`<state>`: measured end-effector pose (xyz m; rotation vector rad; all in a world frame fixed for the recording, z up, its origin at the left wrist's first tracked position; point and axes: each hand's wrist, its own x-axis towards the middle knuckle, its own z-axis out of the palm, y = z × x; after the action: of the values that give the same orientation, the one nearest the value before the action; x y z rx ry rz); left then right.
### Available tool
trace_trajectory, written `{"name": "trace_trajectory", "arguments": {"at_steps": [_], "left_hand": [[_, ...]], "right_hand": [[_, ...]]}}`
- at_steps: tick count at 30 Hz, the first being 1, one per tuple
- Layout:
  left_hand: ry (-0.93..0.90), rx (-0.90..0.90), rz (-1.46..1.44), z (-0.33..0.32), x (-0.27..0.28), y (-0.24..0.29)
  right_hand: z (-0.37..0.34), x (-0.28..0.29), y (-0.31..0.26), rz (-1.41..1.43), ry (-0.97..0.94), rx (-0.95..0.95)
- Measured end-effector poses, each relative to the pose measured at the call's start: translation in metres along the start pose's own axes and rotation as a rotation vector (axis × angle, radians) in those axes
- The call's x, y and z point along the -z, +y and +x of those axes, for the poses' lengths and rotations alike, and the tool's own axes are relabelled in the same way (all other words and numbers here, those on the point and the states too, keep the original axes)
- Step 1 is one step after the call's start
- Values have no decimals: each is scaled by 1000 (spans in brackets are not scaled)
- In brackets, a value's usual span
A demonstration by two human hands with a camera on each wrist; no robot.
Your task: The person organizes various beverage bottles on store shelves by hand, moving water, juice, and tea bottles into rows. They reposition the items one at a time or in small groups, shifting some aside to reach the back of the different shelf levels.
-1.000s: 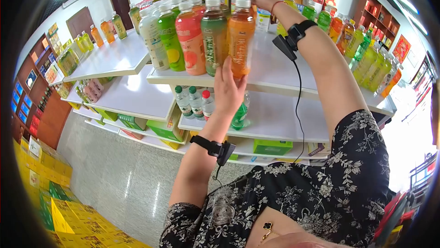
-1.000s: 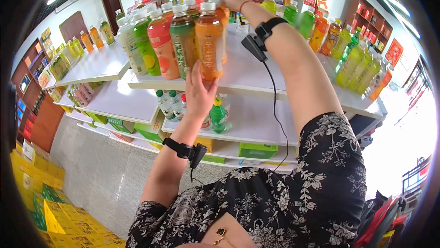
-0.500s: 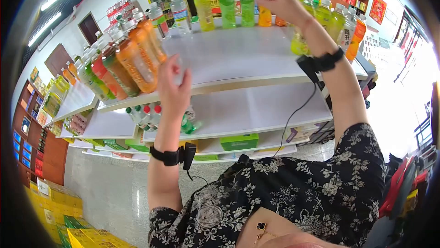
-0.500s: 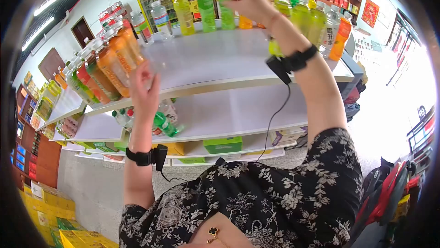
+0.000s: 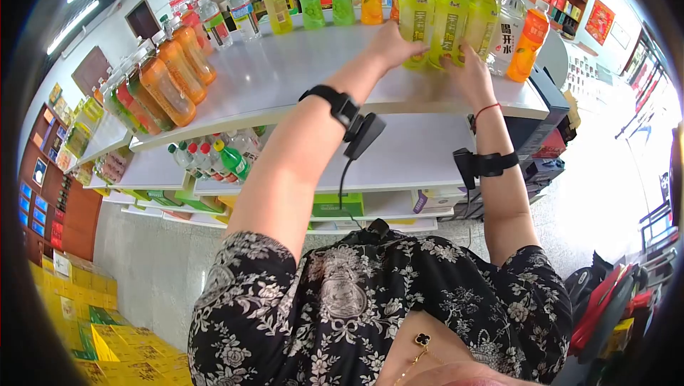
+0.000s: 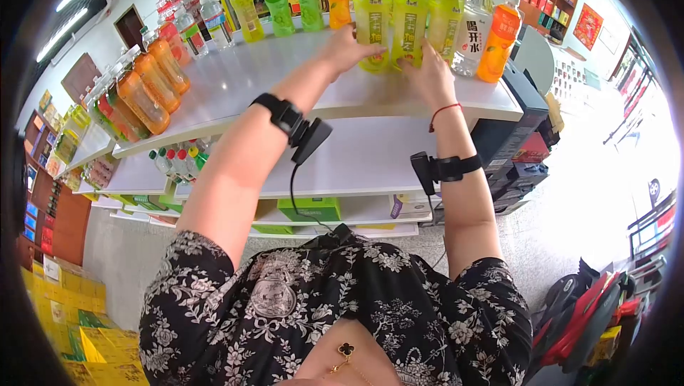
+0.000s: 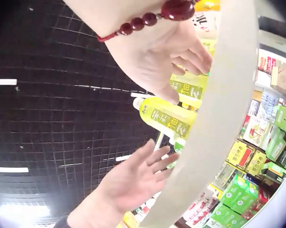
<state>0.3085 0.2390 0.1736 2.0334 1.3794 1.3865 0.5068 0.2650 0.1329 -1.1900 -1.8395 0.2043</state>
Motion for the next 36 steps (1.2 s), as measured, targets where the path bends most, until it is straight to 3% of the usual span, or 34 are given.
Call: {"name": "trace_trajectory", "arguments": {"at_steps": [1,2,7,10,14,19,24,26,30,34,36], "left_hand": [[-80,54,-151,5,-4,6],[-76,64,-130,10,4,-32],[209,55,-72,35,-23,-87],[246,139,138,19,-10,-56],[274,88,157,5,11,-62],[122,106,-10,-25,68,-74],[198,184,51,-68,132,-83],[264,206,93,-84,163,-90],[299,309,35,-123,217,-87],[297,266,-58,-148,264,-92],[317,281,-88,-157,276,-90]], "right_hand": [[5,-9,14,42,-10,16],[9,-48,13,65,-16,18],[2,-42,-12,-9,63,-23],[3,-46,-14,-5,66,-4],[7,-43,-13,2,7,28],[12,-47,-13,-136,59,71],[22,-62,-5,-45,22,101],[31,-76,13,-44,114,125],[37,-72,15,111,-32,-49],[44,-58,9,35,-99,-151],[54,-70,28,-179,129,34]]}}
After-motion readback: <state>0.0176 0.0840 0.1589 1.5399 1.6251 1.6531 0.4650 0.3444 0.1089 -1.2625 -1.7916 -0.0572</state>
